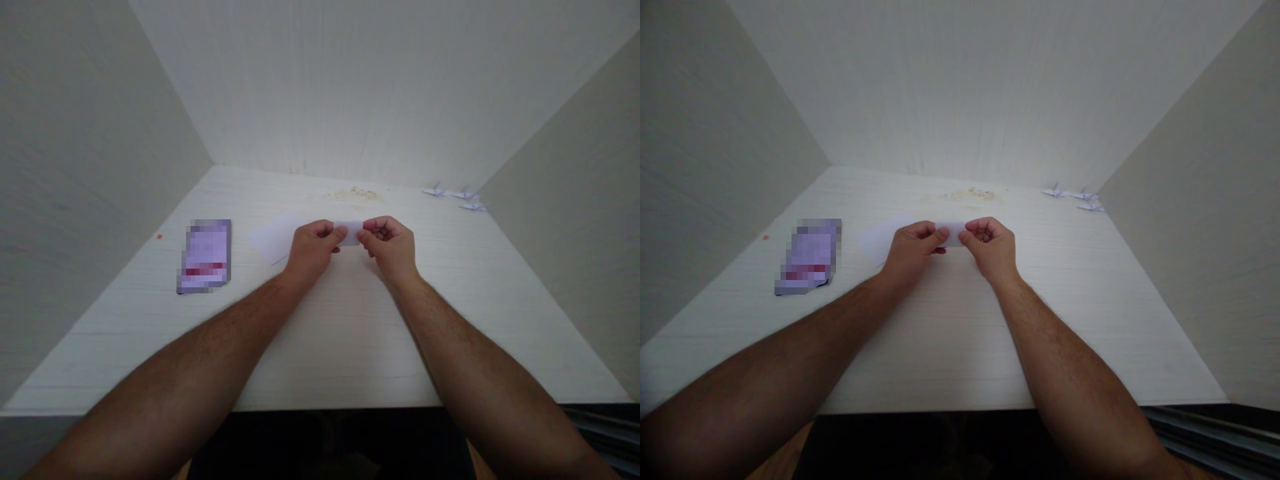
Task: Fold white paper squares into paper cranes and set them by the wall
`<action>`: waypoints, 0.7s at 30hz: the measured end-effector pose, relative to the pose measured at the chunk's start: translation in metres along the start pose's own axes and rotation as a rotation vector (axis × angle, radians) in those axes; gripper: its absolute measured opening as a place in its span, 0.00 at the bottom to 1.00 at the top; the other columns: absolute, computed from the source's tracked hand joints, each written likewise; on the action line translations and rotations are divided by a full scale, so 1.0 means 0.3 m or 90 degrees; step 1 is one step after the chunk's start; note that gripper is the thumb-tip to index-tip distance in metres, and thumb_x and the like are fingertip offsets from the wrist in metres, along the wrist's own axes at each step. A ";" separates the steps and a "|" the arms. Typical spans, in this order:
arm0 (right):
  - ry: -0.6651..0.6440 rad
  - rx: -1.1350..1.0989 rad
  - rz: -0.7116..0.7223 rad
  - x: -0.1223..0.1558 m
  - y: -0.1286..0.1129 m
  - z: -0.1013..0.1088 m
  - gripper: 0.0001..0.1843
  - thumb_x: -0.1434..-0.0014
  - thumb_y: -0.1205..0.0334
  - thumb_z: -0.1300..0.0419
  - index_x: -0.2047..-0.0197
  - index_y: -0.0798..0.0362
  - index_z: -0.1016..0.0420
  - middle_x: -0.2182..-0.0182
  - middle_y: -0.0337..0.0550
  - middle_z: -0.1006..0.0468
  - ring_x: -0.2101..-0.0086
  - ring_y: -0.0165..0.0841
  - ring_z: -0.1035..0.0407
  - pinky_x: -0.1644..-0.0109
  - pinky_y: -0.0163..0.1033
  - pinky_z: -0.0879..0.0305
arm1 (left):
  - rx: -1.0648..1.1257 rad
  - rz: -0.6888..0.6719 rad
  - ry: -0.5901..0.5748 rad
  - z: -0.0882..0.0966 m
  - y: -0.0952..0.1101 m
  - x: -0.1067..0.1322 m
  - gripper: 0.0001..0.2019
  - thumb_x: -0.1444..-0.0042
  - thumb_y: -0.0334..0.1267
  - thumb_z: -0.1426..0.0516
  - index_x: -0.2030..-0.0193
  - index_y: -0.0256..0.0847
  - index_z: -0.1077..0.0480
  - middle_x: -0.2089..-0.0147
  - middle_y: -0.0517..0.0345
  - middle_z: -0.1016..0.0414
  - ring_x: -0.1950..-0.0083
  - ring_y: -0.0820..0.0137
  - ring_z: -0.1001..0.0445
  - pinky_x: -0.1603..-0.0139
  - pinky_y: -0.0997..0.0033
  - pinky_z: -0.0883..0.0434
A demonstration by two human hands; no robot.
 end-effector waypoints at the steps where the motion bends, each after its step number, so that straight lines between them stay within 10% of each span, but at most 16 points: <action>1: -0.003 0.011 0.004 0.001 0.001 -0.001 0.12 0.56 0.59 0.30 0.68 0.52 0.25 0.79 0.32 0.28 0.79 0.25 0.38 0.74 0.34 0.37 | -0.002 0.000 -0.003 -0.002 0.002 0.001 0.16 0.52 0.46 0.34 0.78 0.38 0.30 0.78 0.63 0.33 0.75 0.77 0.34 0.71 0.75 0.29; 13: 0.005 0.057 0.079 0.008 -0.026 0.003 0.09 0.53 0.59 0.31 0.66 0.49 0.20 0.66 0.39 0.19 0.74 0.26 0.33 0.70 0.36 0.35 | -0.004 0.014 -0.031 -0.024 0.017 0.017 0.17 0.54 0.47 0.33 0.79 0.38 0.31 0.78 0.62 0.31 0.75 0.77 0.32 0.72 0.77 0.29; 21: -0.004 0.076 0.065 0.013 -0.019 -0.005 0.04 0.50 0.60 0.32 0.70 0.50 0.19 0.78 0.34 0.24 0.76 0.27 0.34 0.71 0.36 0.35 | 0.016 0.025 -0.013 -0.018 0.010 0.015 0.10 0.52 0.41 0.35 0.75 0.37 0.27 0.76 0.59 0.26 0.75 0.75 0.28 0.73 0.75 0.28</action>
Point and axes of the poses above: each hand's wrist, its own x-axis away from the middle knuckle, its own z-axis out of the back of the hand, y = z × x, the point moved 10 cm from there along -x, towards the middle knuckle
